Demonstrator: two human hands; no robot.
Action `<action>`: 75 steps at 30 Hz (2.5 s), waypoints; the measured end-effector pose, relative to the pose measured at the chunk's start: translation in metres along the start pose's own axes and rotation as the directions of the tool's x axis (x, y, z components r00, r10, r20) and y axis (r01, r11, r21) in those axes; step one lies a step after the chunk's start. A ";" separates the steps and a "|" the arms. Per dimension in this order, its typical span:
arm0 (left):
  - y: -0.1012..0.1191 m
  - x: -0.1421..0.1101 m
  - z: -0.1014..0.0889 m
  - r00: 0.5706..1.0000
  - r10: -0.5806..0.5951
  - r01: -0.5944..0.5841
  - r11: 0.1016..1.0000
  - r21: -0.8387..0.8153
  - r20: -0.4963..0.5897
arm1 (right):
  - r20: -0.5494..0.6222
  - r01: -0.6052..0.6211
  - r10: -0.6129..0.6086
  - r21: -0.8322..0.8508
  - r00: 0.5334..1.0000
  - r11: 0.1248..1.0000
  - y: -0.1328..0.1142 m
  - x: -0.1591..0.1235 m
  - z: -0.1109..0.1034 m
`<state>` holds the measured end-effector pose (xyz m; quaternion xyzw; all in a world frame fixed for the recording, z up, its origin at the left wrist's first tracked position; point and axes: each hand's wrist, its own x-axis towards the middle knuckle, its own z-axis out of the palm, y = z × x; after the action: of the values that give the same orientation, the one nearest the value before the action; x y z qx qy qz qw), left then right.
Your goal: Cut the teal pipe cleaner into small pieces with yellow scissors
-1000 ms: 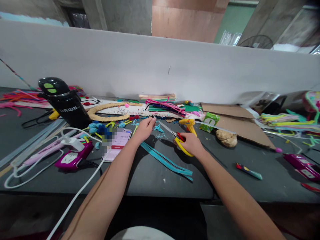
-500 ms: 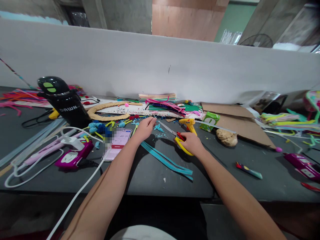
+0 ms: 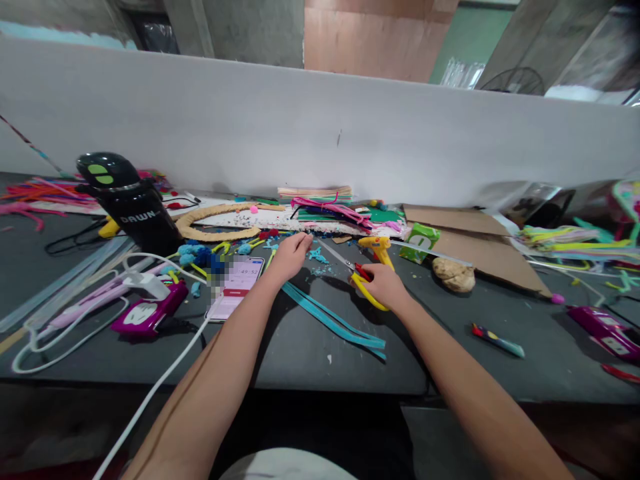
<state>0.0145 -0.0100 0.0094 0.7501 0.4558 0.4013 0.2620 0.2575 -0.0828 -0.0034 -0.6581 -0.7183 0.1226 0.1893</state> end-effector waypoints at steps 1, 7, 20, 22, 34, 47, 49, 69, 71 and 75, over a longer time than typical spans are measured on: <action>0.000 0.000 0.000 1.000 -0.001 0.001 1.000 0.003 0.005 | 0.002 0.004 -0.004 -0.003 1.000 1.000 0.000 0.000 0.000; 0.000 -0.001 0.001 1.000 0.015 -0.015 1.000 -0.001 0.000 | 0.000 0.009 -0.009 -0.031 1.000 0.999 0.000 0.000 0.001; -0.004 0.002 0.002 1.000 0.003 -0.003 1.000 -0.008 -0.017 | -0.006 -0.026 0.026 -0.013 1.000 1.000 0.001 0.001 0.002; -0.005 0.002 0.002 1.000 -0.011 0.010 1.000 -0.017 -0.019 | -0.008 -0.029 0.029 -0.015 1.000 0.999 0.001 0.001 0.001; -0.007 0.002 0.006 1.000 -0.025 0.025 0.998 -0.053 0.004 | -0.003 0.009 -0.010 -0.051 1.000 0.999 0.000 -0.001 0.002; -0.003 0.001 0.004 0.999 -0.039 0.039 0.999 -0.034 0.004 | -0.005 -0.024 0.024 -0.013 1.000 1.000 -0.001 0.000 0.000; -0.003 0.000 0.004 0.998 -0.060 0.060 0.997 -0.040 0.002 | 0.000 -0.030 0.030 -0.005 1.000 1.000 -0.001 0.000 0.000; 0.000 0.000 0.004 0.996 -0.090 0.089 0.995 -0.048 -0.021 | 0.014 0.042 -0.042 -0.039 0.999 0.998 0.002 0.000 0.006; 0.000 -0.001 0.004 0.996 -0.087 0.086 0.996 -0.037 -0.021 | 0.022 0.047 -0.046 -0.041 0.999 0.998 0.001 0.000 0.006; 0.000 -0.001 0.005 0.996 -0.084 0.084 0.996 -0.031 -0.024 | 0.026 0.052 -0.050 -0.051 0.998 0.997 0.001 0.001 0.007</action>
<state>0.0179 -0.0107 0.0064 0.7211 0.4841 0.4061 0.2842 0.2556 -0.0813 -0.0101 -0.6427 -0.7401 0.1072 0.1666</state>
